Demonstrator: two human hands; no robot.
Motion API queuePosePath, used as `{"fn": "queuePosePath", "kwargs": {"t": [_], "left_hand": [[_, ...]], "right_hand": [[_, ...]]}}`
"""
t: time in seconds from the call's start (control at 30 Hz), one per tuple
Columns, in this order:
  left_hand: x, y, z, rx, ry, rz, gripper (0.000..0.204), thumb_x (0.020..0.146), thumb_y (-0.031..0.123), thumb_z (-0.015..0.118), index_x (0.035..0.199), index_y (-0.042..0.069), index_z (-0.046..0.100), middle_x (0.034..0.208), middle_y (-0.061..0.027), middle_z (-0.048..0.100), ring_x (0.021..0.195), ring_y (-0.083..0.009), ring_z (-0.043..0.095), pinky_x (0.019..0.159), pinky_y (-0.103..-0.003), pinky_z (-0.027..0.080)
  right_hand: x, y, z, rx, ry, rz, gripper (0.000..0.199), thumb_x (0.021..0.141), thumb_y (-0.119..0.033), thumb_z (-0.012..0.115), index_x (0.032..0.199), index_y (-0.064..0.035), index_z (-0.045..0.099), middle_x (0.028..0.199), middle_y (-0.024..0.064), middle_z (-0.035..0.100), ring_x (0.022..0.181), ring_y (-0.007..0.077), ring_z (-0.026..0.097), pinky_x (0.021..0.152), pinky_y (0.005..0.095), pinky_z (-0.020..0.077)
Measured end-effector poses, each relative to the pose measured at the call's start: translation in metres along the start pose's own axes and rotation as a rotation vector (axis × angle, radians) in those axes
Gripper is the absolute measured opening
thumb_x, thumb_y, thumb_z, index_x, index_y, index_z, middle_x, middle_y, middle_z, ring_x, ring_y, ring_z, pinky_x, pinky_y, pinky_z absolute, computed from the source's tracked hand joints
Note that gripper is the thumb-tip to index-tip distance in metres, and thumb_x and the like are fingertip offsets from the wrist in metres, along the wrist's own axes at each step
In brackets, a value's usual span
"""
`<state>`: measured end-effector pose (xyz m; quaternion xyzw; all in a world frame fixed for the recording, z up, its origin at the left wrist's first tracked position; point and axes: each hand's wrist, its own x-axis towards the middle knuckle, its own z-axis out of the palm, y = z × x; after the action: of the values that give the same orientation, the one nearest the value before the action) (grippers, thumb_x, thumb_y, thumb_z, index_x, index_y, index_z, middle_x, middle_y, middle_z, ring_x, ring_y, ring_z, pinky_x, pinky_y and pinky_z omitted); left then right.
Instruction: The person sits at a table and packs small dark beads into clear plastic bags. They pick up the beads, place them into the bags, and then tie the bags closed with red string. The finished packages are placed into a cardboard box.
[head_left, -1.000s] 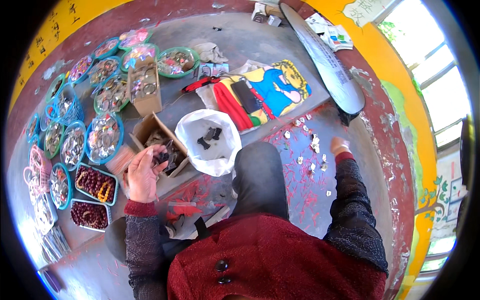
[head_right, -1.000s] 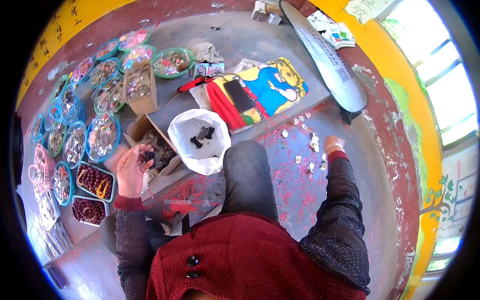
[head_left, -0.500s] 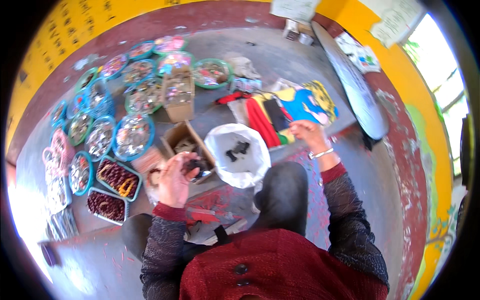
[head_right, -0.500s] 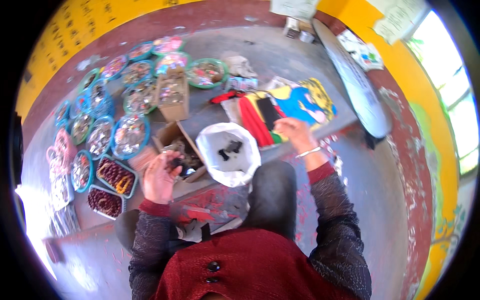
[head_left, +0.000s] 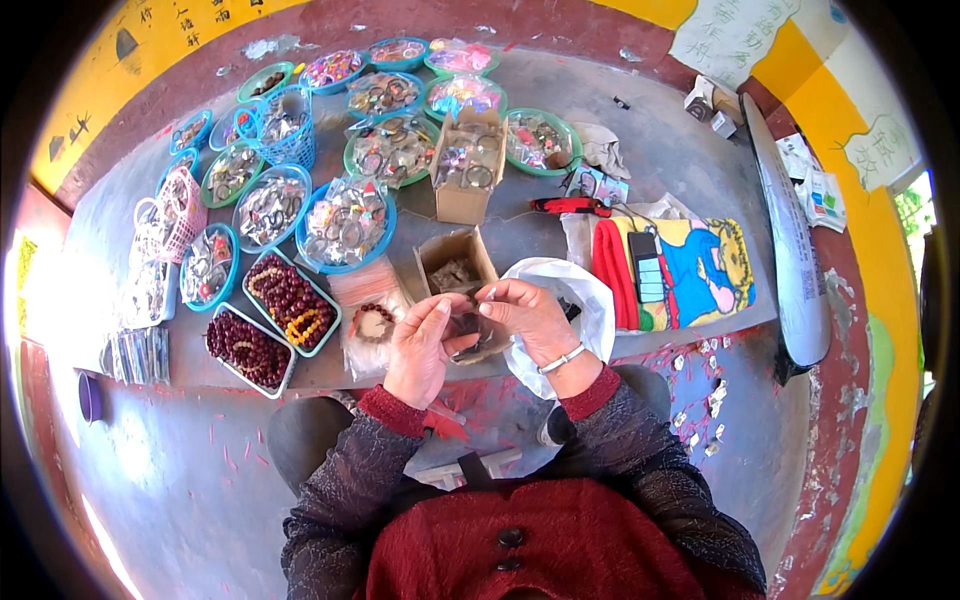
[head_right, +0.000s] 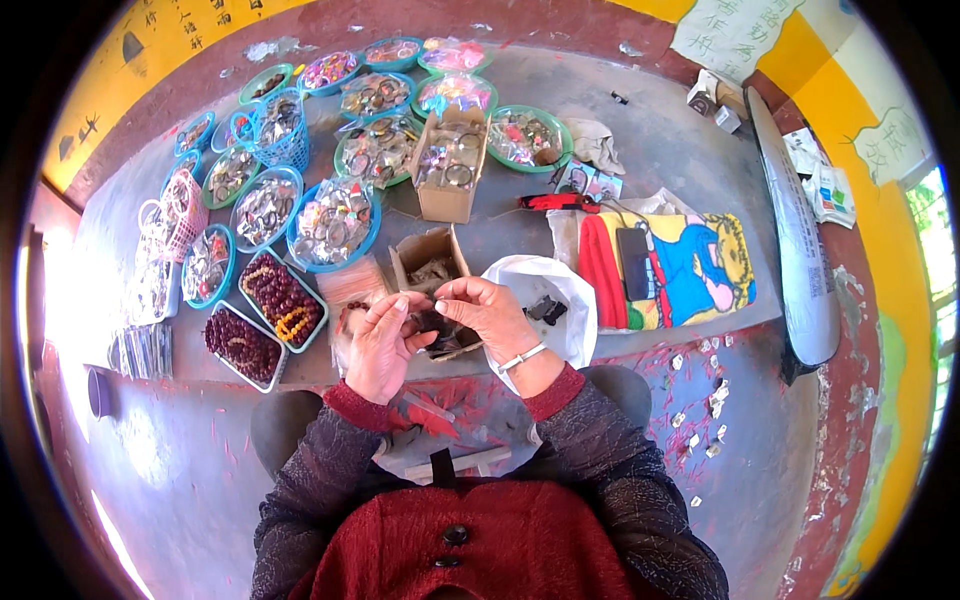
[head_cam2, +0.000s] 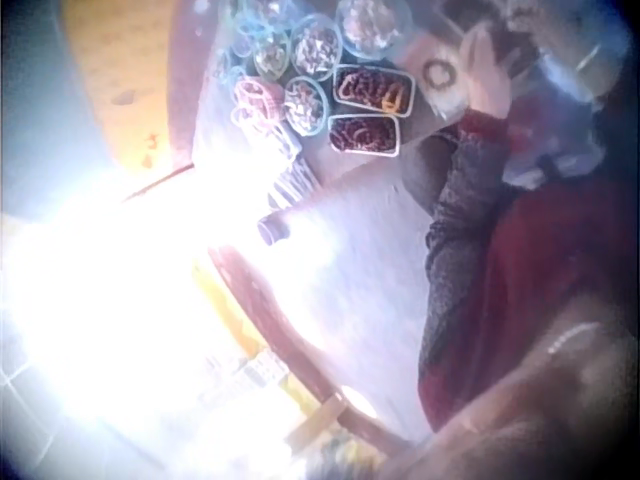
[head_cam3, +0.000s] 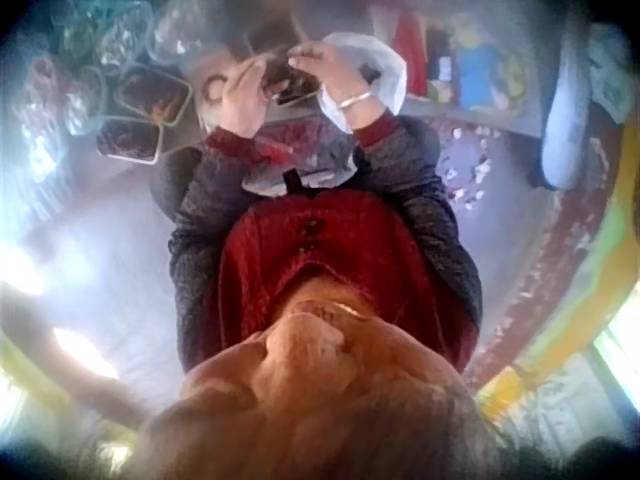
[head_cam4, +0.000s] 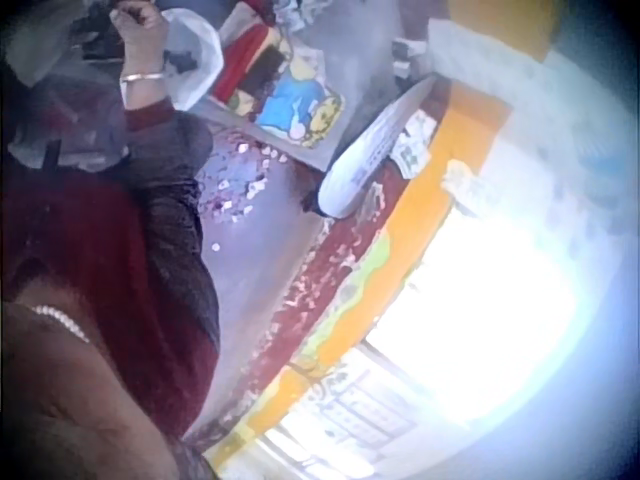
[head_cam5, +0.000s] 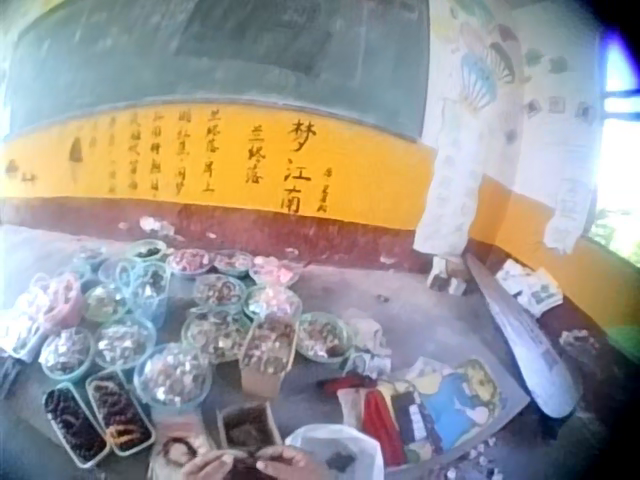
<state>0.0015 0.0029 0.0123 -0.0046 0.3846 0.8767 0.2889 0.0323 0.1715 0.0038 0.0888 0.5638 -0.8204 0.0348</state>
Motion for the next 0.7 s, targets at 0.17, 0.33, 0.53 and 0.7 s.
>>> {"fn": "queuePosePath", "kwargs": {"t": [0.17, 0.33, 0.53, 0.7], "left_hand": [[0.002, -0.005, 0.003, 0.007, -0.042, -0.039, 0.021, 0.092, 0.014, 0.046, 0.105, 0.001, 0.056, 0.097, -0.0063, 0.060, 0.081, -0.0123, 0.059, 0.069, -0.029, 0.054], [0.004, -0.005, 0.011, 0.064, -0.026, -0.076, 0.019, 0.090, 0.009, 0.050, 0.106, 0.001, 0.055, 0.096, -0.0064, 0.060, 0.081, -0.0129, 0.060, 0.069, -0.028, 0.054], [0.008, -0.013, 0.003, 0.149, 0.031, -0.158, 0.015, 0.087, 0.004, 0.053, 0.099, -0.002, 0.059, 0.093, -0.0071, 0.062, 0.080, -0.0135, 0.060, 0.068, -0.027, 0.054], [0.008, -0.009, 0.000, 0.130, 0.031, -0.156, 0.016, 0.088, 0.006, 0.052, 0.099, -0.003, 0.060, 0.094, -0.0087, 0.062, 0.080, -0.0139, 0.060, 0.070, -0.027, 0.054]], "right_hand": [[-0.005, -0.004, -0.003, -0.109, 0.075, -0.025, 0.013, 0.080, -0.010, 0.065, 0.088, 0.0008, 0.064, 0.076, -0.0007, 0.061, 0.070, 0.0049, 0.052, 0.064, 0.0188, 0.0415], [-0.011, -0.012, -0.004, -0.158, 0.096, -0.029, 0.011, 0.081, -0.009, 0.064, 0.087, 0.0003, 0.065, 0.075, -0.0017, 0.060, 0.068, 0.0044, 0.050, 0.059, 0.0189, 0.0395], [-0.012, -0.005, -0.007, -0.284, 0.121, -0.088, 0.010, 0.081, -0.006, 0.061, 0.088, 0.0003, 0.064, 0.077, -0.0016, 0.061, 0.070, 0.0046, 0.052, 0.062, 0.0189, 0.0408], [-0.014, -0.004, -0.004, -0.210, 0.141, -0.096, 0.012, 0.082, -0.004, 0.060, 0.092, 0.0014, 0.064, 0.082, 0.0007, 0.063, 0.074, 0.0055, 0.054, 0.066, 0.0191, 0.0430]]}}
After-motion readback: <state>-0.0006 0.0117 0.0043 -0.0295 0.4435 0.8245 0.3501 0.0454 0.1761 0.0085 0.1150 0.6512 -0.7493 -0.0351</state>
